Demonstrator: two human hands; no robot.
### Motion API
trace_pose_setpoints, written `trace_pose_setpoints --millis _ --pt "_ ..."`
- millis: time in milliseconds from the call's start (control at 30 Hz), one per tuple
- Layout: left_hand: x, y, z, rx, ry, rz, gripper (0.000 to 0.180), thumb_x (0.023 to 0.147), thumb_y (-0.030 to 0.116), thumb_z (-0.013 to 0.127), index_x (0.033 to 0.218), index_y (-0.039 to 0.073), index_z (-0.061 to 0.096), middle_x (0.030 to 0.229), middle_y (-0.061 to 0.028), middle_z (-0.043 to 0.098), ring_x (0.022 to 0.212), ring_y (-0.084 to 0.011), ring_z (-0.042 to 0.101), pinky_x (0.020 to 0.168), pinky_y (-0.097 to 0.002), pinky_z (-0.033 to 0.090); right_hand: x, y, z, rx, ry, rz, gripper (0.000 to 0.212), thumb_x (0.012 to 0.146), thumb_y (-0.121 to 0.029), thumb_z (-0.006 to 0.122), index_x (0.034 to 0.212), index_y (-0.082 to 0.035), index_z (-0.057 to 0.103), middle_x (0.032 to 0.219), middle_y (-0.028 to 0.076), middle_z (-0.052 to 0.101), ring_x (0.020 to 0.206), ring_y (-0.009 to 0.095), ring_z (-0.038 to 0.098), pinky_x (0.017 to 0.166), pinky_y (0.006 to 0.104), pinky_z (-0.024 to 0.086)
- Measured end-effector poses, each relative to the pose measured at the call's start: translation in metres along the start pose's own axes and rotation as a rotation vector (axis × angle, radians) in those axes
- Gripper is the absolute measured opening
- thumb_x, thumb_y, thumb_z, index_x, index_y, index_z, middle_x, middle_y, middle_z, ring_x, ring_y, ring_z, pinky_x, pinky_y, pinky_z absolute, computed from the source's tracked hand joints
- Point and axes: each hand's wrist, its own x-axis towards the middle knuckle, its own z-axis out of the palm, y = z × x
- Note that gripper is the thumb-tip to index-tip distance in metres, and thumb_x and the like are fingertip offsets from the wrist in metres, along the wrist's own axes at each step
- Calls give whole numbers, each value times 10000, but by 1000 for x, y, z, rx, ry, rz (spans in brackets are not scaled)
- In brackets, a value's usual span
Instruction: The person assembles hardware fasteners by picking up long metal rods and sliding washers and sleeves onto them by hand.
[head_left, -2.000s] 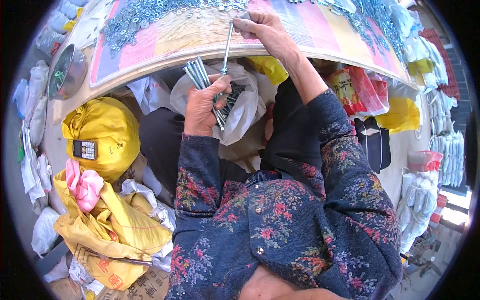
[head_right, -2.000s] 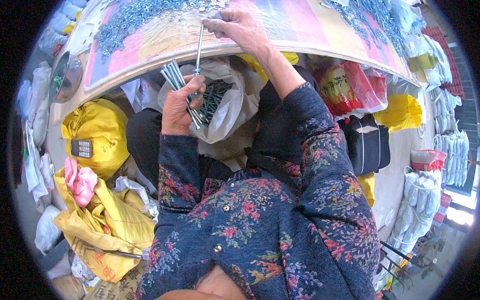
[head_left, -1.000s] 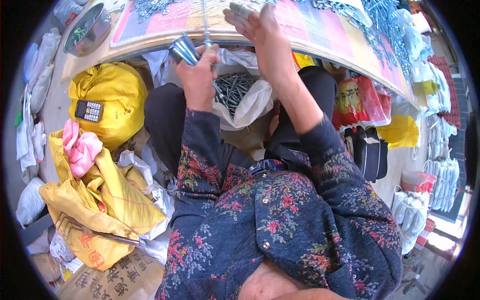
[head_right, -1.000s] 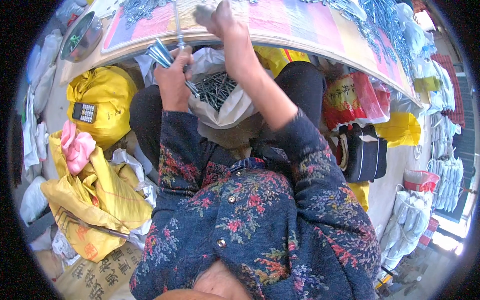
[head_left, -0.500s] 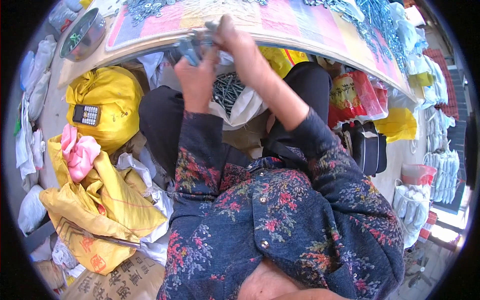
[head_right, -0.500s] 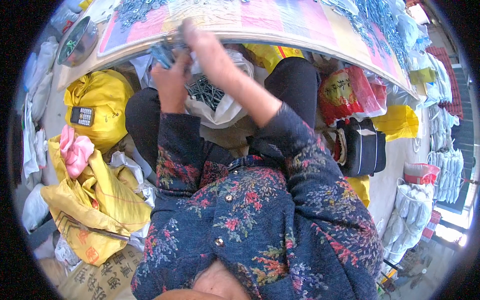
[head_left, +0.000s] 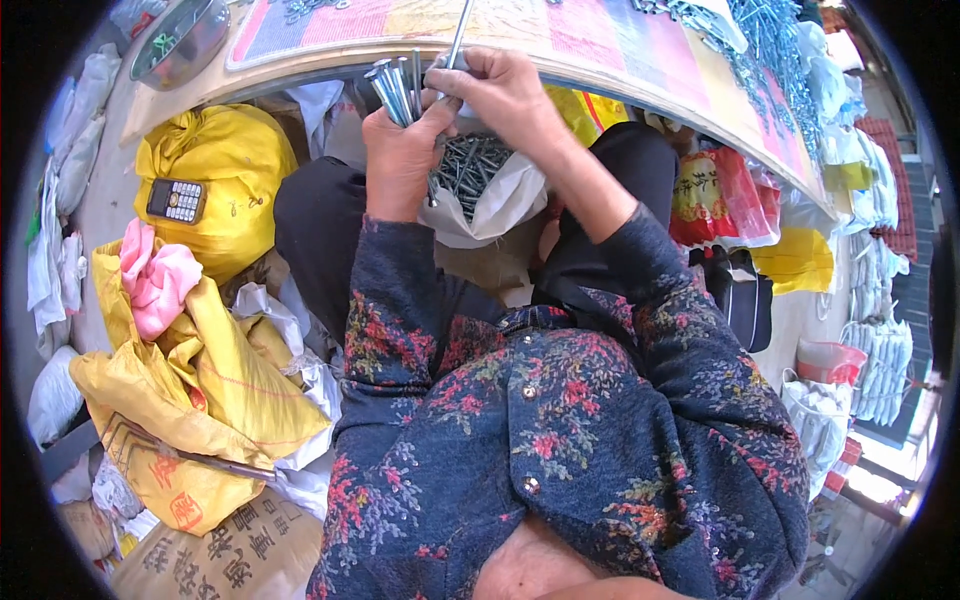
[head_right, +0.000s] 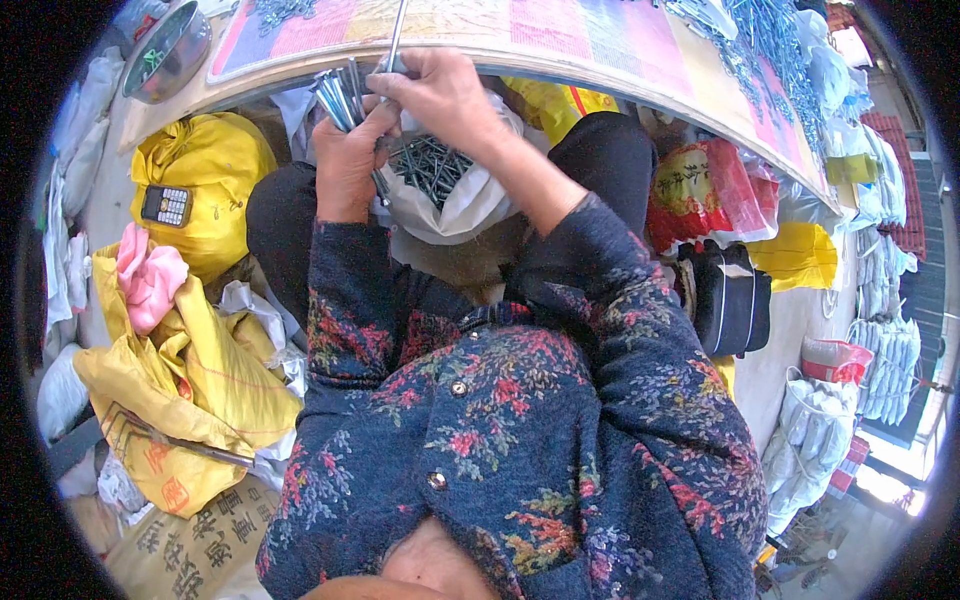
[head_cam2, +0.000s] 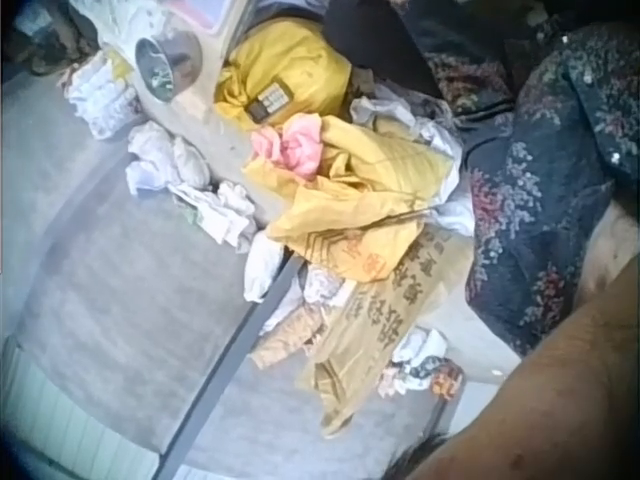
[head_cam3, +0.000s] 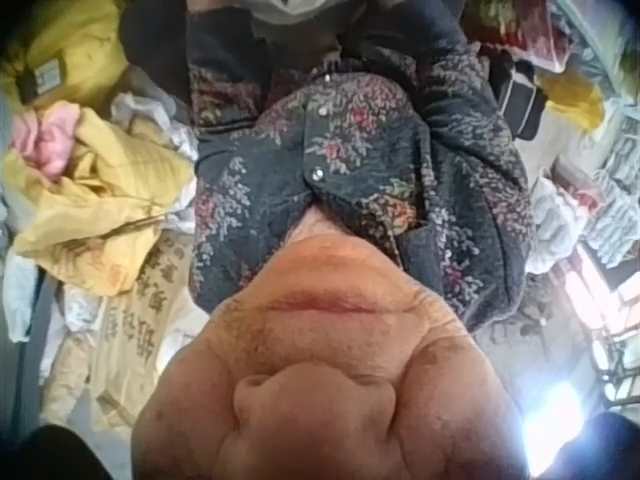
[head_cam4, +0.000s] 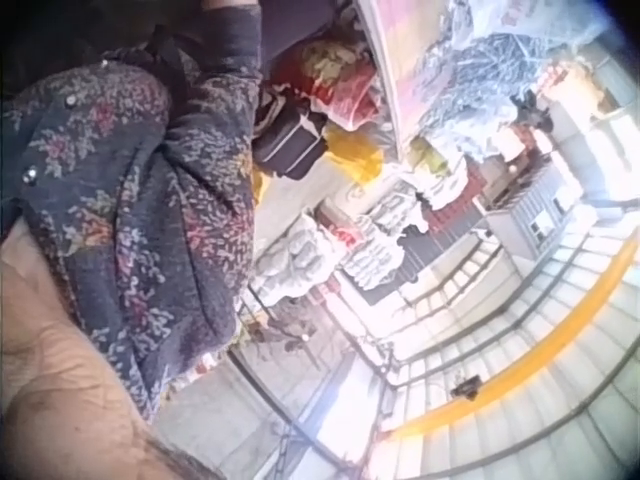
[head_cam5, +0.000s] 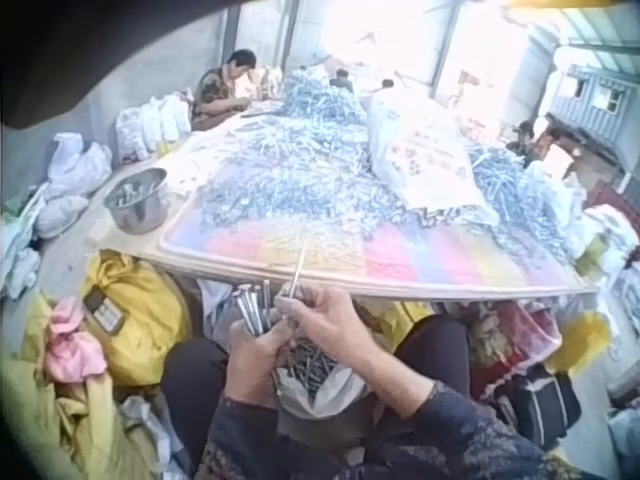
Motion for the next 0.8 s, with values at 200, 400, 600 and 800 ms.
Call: trace_pose_setpoints --millis 200,400,600,800 --pt "26 -24 -45 -102 150 218 152 813 62 707 927 -27 659 788 -60 662 650 -89 592 543 -231 452 -53 -41 47 -476 84 -742 149 877 -115 599 970 -49 696 1039 129 678 948 247 656 837 317 499" --pt "3 -5 -21 -266 -91 -53 168 855 78 653 969 -42 625 764 -68 615 492 -71 474 440 -183 368 -3 6 -22 193 36 -36 277 943 -197 580 1134 -9 653 1041 80 682 905 130 647 836 279 515" --pt "-7 -2 -22 -133 -125 -84 145 859 134 665 903 2 623 711 -33 597 427 -39 401 417 -157 297 -9 -1 2 228 -158 -26 231 929 -238 599 1008 -41 689 782 -1 669 648 94 609 636 308 511" --pt "-7 -8 -24 393 135 232 143 825 161 728 785 27 697 691 11 625 582 -26 493 504 -214 357 -17 4 31 -443 226 -190 264 857 -256 626 903 -6 697 691 221 622 608 276 640 595 353 494"
